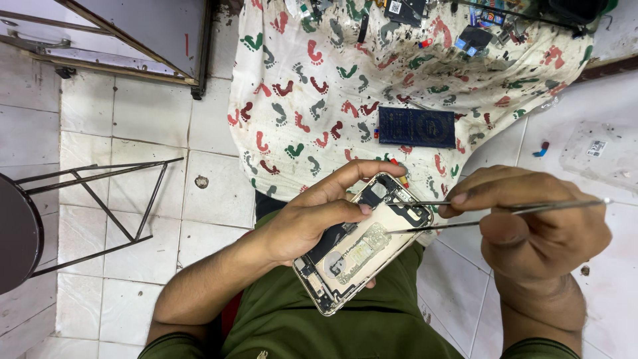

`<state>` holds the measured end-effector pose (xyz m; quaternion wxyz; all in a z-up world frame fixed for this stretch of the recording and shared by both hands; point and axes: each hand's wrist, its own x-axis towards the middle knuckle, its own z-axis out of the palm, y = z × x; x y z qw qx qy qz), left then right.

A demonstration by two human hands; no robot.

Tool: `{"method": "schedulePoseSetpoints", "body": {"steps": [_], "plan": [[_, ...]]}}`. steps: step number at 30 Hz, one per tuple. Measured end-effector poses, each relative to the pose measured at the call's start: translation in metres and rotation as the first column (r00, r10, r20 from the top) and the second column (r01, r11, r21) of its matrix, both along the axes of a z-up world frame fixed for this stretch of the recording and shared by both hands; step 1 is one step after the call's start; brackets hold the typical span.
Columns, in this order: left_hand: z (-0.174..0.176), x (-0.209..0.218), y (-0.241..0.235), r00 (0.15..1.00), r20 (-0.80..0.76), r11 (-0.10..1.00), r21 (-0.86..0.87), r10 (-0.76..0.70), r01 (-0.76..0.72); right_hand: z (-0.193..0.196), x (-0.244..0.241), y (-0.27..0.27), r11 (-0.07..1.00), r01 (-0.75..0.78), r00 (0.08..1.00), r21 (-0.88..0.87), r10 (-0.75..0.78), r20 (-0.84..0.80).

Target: The person disassembles a smartphone using a screwdriver and tweezers. They remove screws, pry open the casing, and carefully detach internal components and connectors while the phone rests on their lap.

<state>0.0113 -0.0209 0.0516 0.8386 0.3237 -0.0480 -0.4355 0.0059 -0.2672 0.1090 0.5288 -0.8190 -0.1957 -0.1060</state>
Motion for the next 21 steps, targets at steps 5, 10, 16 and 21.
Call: {"method": "schedulePoseSetpoints", "body": {"steps": [5, 10, 16, 21], "plan": [[-0.004, 0.001, -0.001, 0.999, 0.033, 0.999, 0.035, -0.002, 0.001, 0.000, 0.007, -0.001, 0.992, -0.124, 0.992, 0.008, 0.124, 0.014], [-0.002, 0.001, -0.002, 0.999, 0.031, 0.999, 0.032, -0.014, 0.013, -0.002, 0.017, -0.001, 0.985, -0.164, 0.986, -0.053, 0.166, 0.031], [-0.001, 0.002, -0.001, 0.999, 0.024, 0.998, 0.055, -0.042, 0.041, 0.002, 0.024, -0.001, 0.967, -0.242, 0.970, -0.084, 0.240, -0.042], [-0.004, 0.003, -0.003, 0.997, 0.077, 0.998, 0.057, -0.021, 0.017, 0.008, 0.031, -0.001, 0.958, -0.275, 0.955, -0.079, 0.263, -0.141]]}}
